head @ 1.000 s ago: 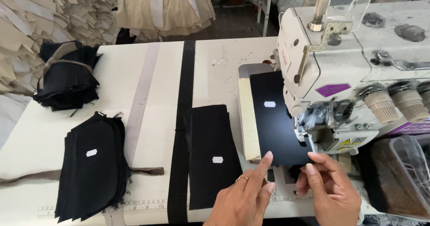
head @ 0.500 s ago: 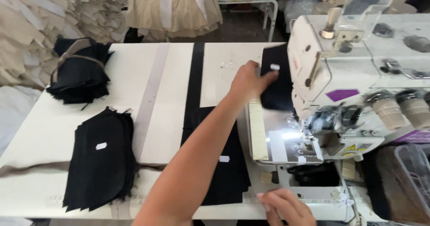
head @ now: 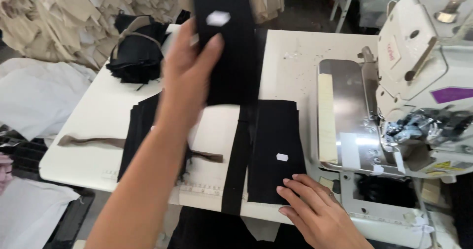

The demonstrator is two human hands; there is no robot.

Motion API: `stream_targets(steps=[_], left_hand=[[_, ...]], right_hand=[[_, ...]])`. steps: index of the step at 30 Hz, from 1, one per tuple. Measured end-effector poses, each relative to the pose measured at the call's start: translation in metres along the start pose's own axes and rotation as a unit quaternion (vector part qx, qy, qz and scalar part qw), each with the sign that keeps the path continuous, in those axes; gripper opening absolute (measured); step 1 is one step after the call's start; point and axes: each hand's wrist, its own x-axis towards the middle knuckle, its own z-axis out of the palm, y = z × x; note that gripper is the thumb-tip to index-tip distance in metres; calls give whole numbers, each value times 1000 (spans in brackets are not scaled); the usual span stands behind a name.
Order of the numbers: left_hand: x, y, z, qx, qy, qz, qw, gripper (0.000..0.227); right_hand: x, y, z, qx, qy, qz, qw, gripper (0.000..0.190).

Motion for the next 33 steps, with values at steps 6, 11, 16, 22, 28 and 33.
stream_targets(steps=[6,11,16,22,28,33], left_hand=[[-71,20,-117,181,82,-204,958,46],[-136,-14,-126,476,83,-225,846,78],[-244,-56,-41,313,-45,-32,948,45],[-234,-5,90,104,23,280,954,25],[-222,80,113,143,-21,-18,989,37],[-188,63,122,22,-199,-250,947,62]], right_hand=[[3,3,0,-6,-29,-13,999,39],[19,-8,-5,50,46,14,998,25],[25,-39,-21,116,158,252,948,19],[-36,-13,-28,77,163,215,960,18],[-89,57,-19,33,333,30,942,47],[-156,37,-19,219,318,332,861,43]])
